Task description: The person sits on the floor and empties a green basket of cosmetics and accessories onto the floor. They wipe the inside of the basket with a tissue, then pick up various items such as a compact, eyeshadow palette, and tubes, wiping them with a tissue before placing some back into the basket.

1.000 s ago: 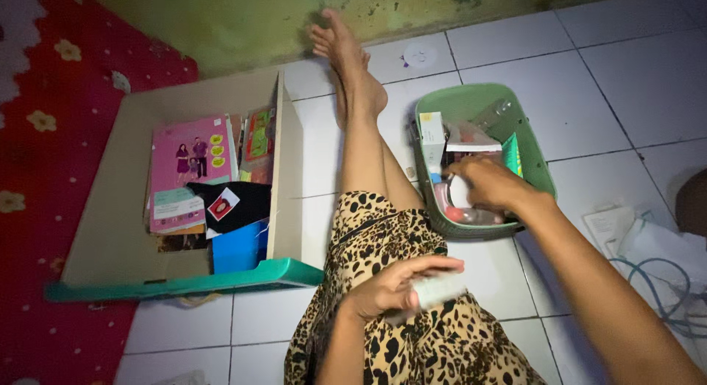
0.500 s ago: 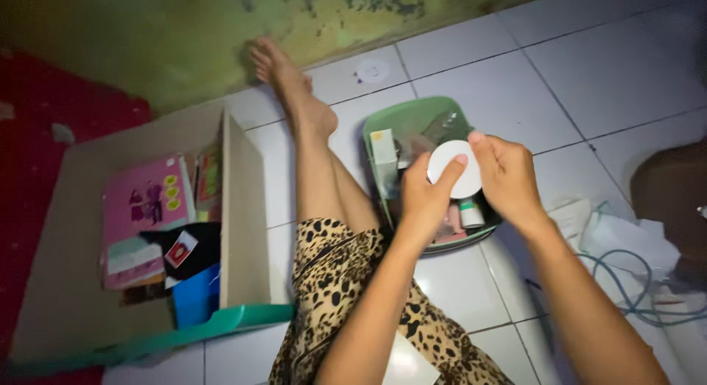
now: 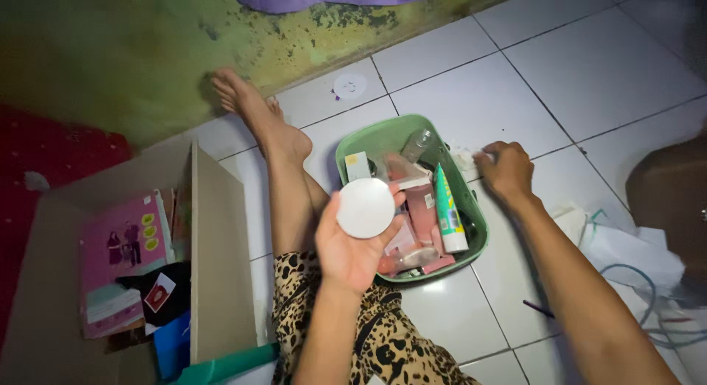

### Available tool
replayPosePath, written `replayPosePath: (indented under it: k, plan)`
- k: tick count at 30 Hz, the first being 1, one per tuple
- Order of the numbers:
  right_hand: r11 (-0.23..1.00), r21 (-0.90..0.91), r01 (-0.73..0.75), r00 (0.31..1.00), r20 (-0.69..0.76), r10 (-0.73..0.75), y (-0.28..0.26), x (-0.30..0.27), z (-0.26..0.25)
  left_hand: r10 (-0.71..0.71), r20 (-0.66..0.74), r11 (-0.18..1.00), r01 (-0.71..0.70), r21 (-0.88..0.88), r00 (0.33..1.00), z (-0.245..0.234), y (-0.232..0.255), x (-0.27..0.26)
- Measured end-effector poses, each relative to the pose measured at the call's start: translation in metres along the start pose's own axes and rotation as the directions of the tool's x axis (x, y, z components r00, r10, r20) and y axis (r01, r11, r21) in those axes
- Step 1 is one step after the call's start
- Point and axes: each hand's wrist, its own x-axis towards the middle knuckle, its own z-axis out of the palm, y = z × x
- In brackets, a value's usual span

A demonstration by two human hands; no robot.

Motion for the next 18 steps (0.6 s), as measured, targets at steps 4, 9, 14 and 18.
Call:
replayPosePath:
  k: [4, 9, 14, 18]
  plan:
    - [0.992, -0.126, -0.026, 0.994, 0.099, 0.038, -0.021, 0.019, 0.020, 0.039, 0.018, 0.993, -0.037, -0.114, 0.999, -0.012, 0.016, -0.026]
    - [0.995, -0.001, 0.100, 0.994, -0.043, -0.100, -0.015, 0.029, 0.043, 0.102, -0.082, 0.983, -0.113, -0.143, 0.991, -0.039, 0.018, -0.059]
    - [0.737, 0.675, -0.034, 0.958, -0.188, 0.216, -0.050, 0.020, -0.024, 0.158, -0.097, 0.963, -0.175, -0.203, 0.983, -0.064, 0.010, -0.088]
    - [0.239, 0.969, -0.060, 0.950, -0.017, 0.311, -0.100, -0.055, -0.101, 0.183, -0.136, 0.959, -0.207, -0.192, 0.974, -0.078, 0.001, -0.100]
